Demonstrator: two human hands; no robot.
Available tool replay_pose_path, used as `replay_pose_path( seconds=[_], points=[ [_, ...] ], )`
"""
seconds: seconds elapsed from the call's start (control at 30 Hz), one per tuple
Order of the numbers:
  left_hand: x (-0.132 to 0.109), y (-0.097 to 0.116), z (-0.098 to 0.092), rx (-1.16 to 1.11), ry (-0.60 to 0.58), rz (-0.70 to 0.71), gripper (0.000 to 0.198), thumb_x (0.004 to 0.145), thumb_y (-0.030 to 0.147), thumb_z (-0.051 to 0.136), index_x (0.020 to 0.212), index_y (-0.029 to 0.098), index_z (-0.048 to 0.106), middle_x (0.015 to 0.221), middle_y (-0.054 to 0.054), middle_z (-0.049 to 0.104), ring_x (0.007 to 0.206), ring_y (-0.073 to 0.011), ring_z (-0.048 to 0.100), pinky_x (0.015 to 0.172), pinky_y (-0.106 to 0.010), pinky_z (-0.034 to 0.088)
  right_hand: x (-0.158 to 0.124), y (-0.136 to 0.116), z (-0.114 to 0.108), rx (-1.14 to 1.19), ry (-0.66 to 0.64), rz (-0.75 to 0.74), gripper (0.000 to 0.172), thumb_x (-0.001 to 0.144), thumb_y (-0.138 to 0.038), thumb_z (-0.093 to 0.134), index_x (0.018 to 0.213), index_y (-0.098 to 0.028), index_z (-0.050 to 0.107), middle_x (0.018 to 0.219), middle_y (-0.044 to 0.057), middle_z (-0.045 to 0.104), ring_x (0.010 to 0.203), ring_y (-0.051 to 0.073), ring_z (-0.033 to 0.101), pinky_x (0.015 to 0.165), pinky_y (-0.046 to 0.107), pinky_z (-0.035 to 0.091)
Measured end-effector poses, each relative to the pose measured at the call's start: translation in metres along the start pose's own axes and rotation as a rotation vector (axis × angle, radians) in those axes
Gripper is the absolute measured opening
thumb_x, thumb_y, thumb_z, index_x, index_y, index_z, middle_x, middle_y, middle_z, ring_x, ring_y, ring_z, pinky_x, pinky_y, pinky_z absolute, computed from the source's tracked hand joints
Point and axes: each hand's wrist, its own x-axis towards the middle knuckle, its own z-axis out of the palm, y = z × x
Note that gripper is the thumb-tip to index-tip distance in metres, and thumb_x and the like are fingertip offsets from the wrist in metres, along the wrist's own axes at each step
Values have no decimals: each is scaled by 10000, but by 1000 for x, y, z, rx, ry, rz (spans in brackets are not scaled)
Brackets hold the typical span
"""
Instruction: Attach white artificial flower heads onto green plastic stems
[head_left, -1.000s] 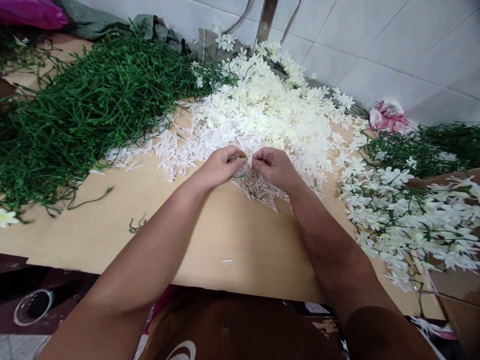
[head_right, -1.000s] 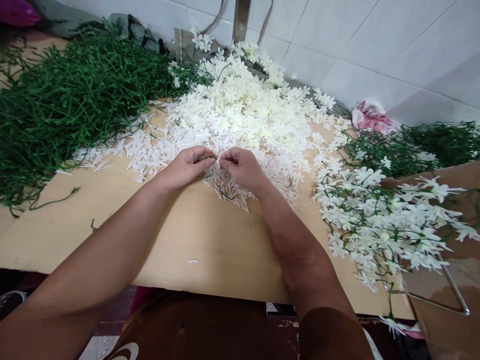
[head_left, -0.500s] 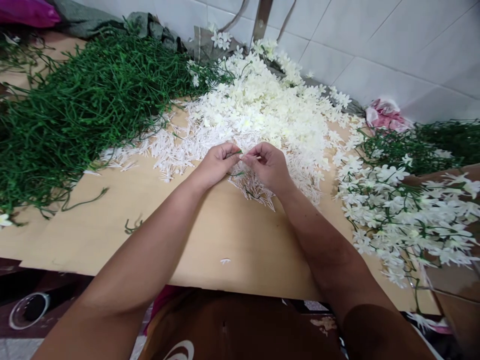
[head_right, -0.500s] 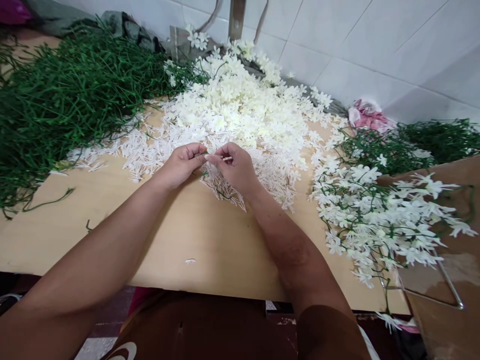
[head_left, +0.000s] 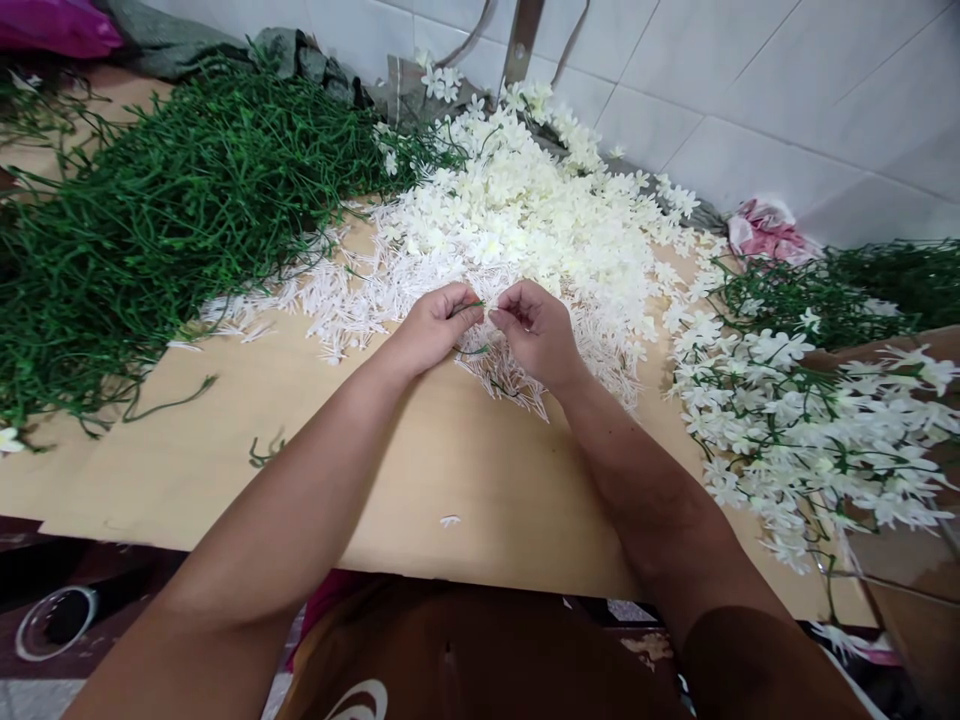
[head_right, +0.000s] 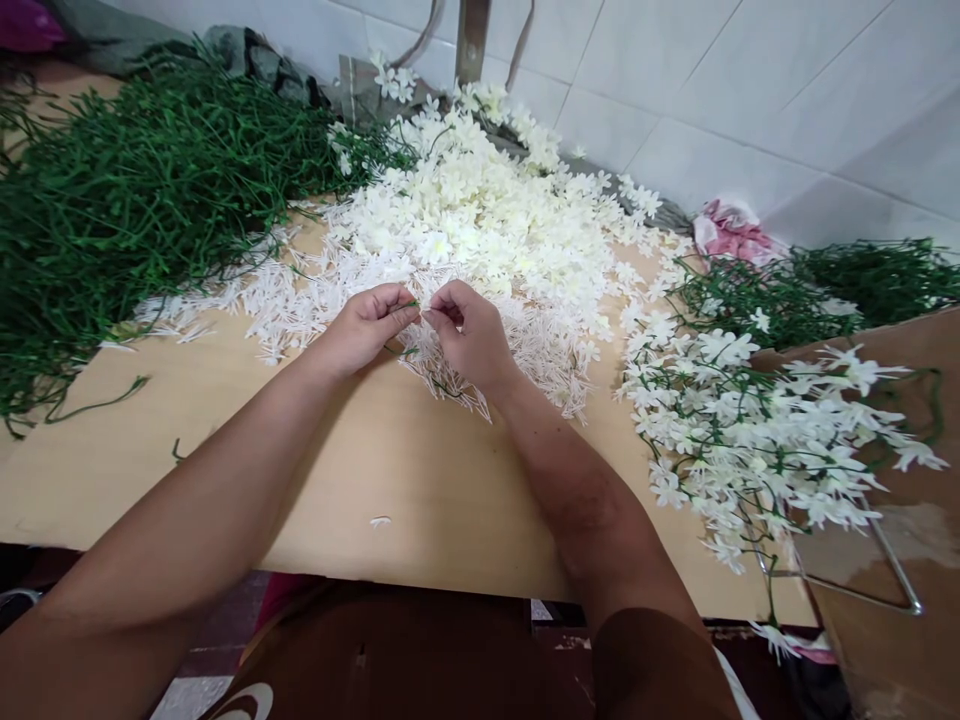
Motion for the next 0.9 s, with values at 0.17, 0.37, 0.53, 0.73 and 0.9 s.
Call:
replay_pose_path(
  seconds=[0.17,0.37,0.53,0.73,0.9],
  points=[
    [0,-2,0,-37,4,3,131,791,138,541,673,165,489,618,43,436,567,-74,381,559,-226,308,-3,2,6,118,-46,79,423,725,-558,703,875,-221,495,763,-21,549,650,97,517,593,271,460],
    [-1,0,-1,0,-43,-6,139,806,147,541,674,160,499,605,44,439,559,-72,384,543,-223,296,-4,2,10,141,-59,117,435,737,-611,668,784,-222,479,620,-57,485,537,82,464,519,262,405],
    [-2,0,-1,-4,-47,3,135,811,156,547,684,154,501,598,52,437,549,-66,370,534,-216,288,0,1,4,206,-75,142,491,694,-668,671,724,-215,483,573,-47,516,516,92,520,501,261,399],
    [-1,-1,-3,-31,-58,36,128,804,159,553,688,155,498,600,55,432,535,-58,340,522,-212,272,0,-2,2,261,-187,241,533,670,-712,655,715,-208,485,554,-41,537,469,73,468,469,259,368],
    [-2,0,-3,-82,-69,11,127,760,219,597,709,162,495,608,53,424,539,-60,355,514,-206,277,1,-1,0,277,-192,181,503,722,-671,646,668,-202,471,523,-59,476,475,55,401,480,248,318]
  ],
)
